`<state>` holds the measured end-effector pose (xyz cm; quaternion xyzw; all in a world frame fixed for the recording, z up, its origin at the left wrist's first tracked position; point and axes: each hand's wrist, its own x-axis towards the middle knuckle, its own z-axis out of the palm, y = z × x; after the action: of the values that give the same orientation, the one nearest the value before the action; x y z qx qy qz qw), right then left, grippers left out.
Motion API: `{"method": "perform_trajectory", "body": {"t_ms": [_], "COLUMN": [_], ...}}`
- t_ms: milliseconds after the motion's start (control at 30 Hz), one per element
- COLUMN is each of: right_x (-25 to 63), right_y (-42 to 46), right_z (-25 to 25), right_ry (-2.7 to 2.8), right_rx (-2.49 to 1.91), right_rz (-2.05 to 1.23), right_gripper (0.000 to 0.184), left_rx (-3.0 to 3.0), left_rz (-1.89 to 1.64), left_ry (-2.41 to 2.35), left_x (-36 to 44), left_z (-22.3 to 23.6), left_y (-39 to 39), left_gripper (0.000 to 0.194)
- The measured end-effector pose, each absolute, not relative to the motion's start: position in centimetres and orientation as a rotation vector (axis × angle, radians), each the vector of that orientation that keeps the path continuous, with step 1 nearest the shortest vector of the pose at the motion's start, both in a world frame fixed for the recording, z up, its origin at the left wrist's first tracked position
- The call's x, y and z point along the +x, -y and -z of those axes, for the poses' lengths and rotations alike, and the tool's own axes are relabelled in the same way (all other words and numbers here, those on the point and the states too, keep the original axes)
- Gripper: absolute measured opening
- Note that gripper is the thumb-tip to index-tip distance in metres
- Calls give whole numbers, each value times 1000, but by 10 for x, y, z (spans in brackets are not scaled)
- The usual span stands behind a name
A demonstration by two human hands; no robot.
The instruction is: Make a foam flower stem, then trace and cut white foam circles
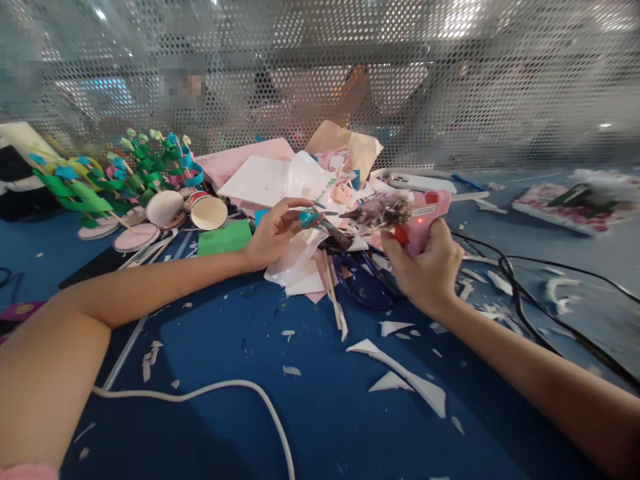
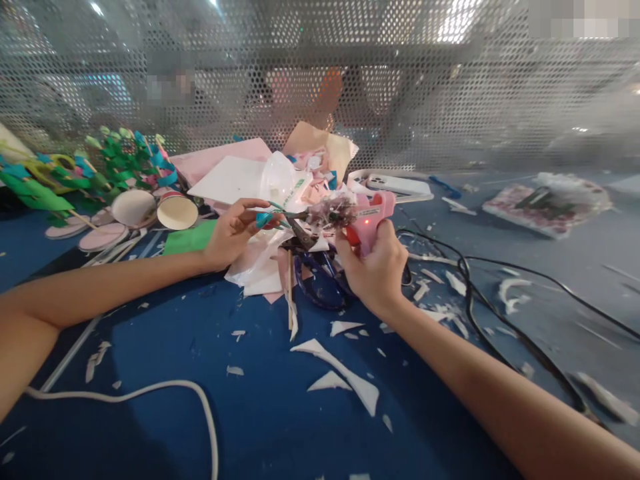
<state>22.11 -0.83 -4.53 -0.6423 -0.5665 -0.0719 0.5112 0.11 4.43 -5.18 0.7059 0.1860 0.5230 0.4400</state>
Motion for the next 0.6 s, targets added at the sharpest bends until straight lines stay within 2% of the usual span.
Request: {"method": "perform_trajectory", "body": {"t_ms": [600], "right_x": [222], "right_y": [9], "right_z": [45], "right_ry": [1359], "right_rx": [-1556], "right_rz": [148], "right_gripper": [37], "left_rx": [1659], "left_rz": [-1201], "left_ry": [-349], "left_x": [2], "left_z": [49], "left_y": [-41], "left_gripper": [31]}}
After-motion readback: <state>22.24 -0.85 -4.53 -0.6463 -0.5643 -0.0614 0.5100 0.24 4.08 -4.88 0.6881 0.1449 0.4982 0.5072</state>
